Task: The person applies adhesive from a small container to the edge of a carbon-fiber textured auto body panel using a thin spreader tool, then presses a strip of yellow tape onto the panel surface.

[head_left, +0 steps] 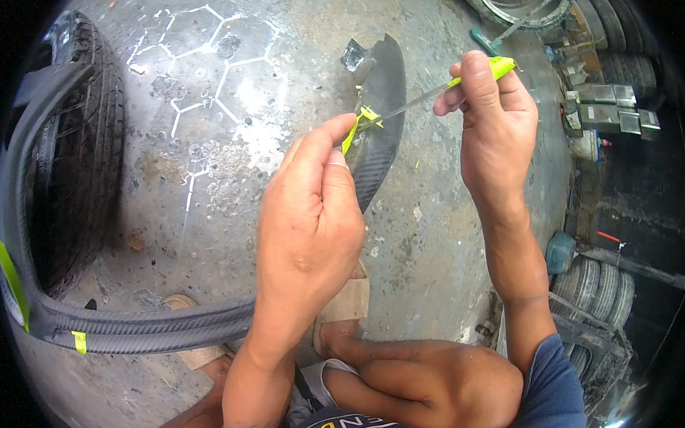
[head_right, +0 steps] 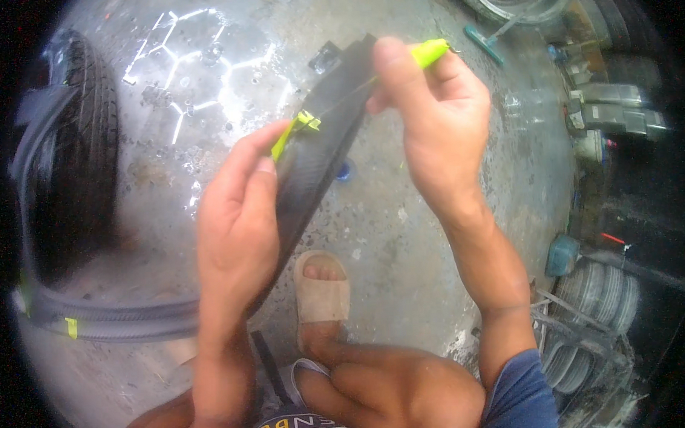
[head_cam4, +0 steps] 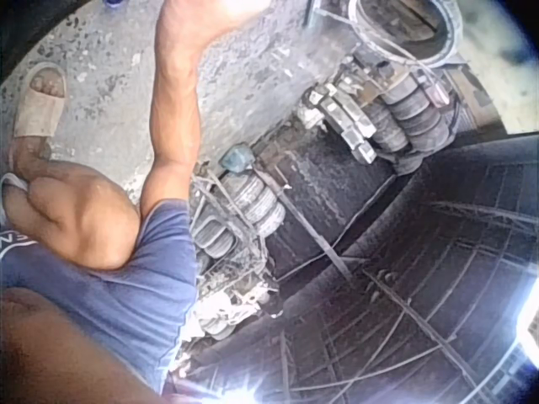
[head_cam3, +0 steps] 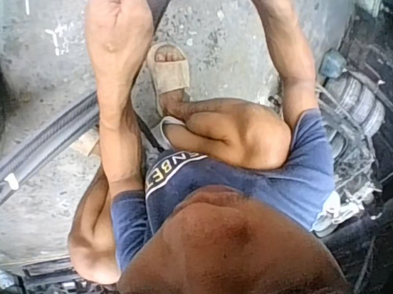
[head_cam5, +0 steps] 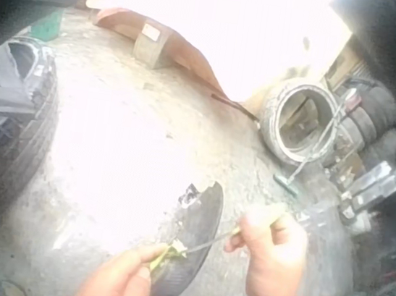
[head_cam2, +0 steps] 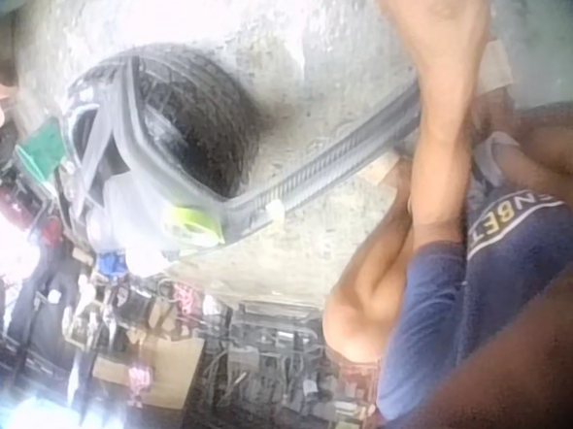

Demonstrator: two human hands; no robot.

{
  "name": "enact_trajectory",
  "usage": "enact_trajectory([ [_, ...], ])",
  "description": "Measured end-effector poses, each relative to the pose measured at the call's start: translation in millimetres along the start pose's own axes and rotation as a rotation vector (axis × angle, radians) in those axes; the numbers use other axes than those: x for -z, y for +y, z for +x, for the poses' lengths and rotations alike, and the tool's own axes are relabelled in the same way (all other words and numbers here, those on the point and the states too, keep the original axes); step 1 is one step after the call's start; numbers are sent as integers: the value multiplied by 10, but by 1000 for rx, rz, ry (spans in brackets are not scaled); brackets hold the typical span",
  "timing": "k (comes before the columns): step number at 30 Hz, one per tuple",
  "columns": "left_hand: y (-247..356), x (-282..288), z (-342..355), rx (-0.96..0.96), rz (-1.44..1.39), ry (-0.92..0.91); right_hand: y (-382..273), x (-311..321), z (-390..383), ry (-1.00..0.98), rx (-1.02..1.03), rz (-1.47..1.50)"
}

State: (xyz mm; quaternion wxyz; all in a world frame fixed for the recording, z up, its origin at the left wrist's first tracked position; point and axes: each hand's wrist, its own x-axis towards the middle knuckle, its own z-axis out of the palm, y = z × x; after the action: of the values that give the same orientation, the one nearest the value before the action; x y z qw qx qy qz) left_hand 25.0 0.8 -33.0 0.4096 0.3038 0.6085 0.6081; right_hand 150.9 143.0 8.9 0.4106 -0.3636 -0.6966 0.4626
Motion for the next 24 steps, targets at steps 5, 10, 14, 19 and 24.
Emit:
enact_trajectory([
  [5,-35,11,8,-55,21,4,13,160,4,30,-106,152],
  [10,-69,1,14,-81,-11,10,14,250,-53,4,-275,491],
  [14,105,23,-5,141,-60,-19,163,522,-166,-2,-371,688],
  [19,36,3,-29,72,-90,7,690,1000,-545,130,-414,643],
  [24,-5,3,26,-22,-30,6,1359,1122,-929,110,-477,33],
])
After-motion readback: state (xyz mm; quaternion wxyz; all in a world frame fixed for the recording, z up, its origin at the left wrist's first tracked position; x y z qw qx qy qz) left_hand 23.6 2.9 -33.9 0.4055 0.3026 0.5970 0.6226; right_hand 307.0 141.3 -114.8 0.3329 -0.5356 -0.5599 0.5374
